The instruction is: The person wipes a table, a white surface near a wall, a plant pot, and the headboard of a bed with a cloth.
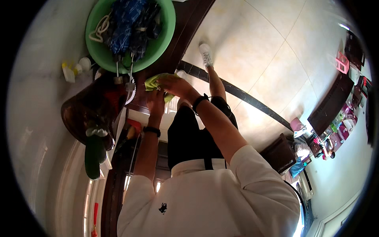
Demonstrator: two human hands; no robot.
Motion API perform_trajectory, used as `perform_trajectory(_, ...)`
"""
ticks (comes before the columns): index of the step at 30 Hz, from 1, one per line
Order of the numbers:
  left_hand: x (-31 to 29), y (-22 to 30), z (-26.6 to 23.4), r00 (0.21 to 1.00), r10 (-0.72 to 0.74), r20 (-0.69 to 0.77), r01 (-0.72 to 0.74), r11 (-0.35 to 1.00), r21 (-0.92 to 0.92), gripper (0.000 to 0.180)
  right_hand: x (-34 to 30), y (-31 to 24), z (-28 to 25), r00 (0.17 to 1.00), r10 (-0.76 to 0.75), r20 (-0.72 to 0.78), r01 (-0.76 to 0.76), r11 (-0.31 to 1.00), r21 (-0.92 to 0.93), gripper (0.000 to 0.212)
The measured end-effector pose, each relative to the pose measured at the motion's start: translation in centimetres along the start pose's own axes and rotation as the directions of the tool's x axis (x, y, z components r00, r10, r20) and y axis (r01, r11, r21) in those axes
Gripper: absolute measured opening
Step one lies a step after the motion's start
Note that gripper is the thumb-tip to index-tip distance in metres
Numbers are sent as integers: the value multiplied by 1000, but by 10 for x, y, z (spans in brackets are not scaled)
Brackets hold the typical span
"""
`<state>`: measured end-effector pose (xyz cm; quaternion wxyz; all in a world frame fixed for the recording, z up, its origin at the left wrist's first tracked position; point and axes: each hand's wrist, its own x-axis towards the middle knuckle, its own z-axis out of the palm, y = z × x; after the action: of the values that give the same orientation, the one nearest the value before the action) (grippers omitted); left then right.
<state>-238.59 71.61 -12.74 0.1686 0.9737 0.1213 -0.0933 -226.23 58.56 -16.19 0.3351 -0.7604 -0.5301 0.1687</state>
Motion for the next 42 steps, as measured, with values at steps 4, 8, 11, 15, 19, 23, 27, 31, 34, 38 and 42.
perform_trajectory(4, 62, 46, 17, 947, -318, 48, 321, 924, -208, 15, 13, 48, -38, 994, 70, -85, -72, 997, -20, 30)
perform_trajectory(8, 114, 97, 17, 950, -308, 49, 304, 881, -361, 29, 18, 95, -78, 986, 110, -127, -116, 993, -38, 29)
perform_trajectory(11, 140, 137, 27, 976, -217, 20, 211, 922, -324, 50, 19, 143, -105, 997, -36, -64, 35, 999, -24, 26)
perform_trajectory(15, 200, 187, 36, 933, -338, 121, 335, 699, -632, 51, 31, 204, -146, 991, 4, -134, -12, 998, -58, 35)
perform_trajectory(19, 222, 193, 30, 742, -510, 435, 618, 268, -740, 62, 68, 203, -176, 905, 326, -273, -333, 943, 22, 52)
perform_trajectory(23, 227, 189, 29, 696, -450, 560, 692, 212, -691, 87, 78, 185, -171, 820, 466, -332, -454, 883, 117, 47)
perform_trajectory(27, 193, 173, 35, 720, -427, 547, 679, 270, -683, 95, 87, 164, -154, 826, 492, -276, -442, 869, 225, 46)
perform_trajectory(31, 162, 175, 70, 726, -448, 522, 603, 49, -796, 94, 67, 155, -113, 913, 401, -77, -341, 852, 397, 54)
perform_trajectory(34, 138, 107, 82, 835, -550, 16, 297, 426, -854, 78, 80, 102, -91, 904, 428, 5, -317, 662, 679, 60)
perform_trajectory(38, 155, 132, 34, 619, -622, 480, 639, 42, -768, 56, 43, 147, -87, 925, 373, -69, -297, 825, 480, 56)
perform_trajectory(42, 138, 92, -39, 609, -518, 601, 631, -144, -763, 73, 79, 164, -134, 910, 355, -215, -292, 916, 277, 66)
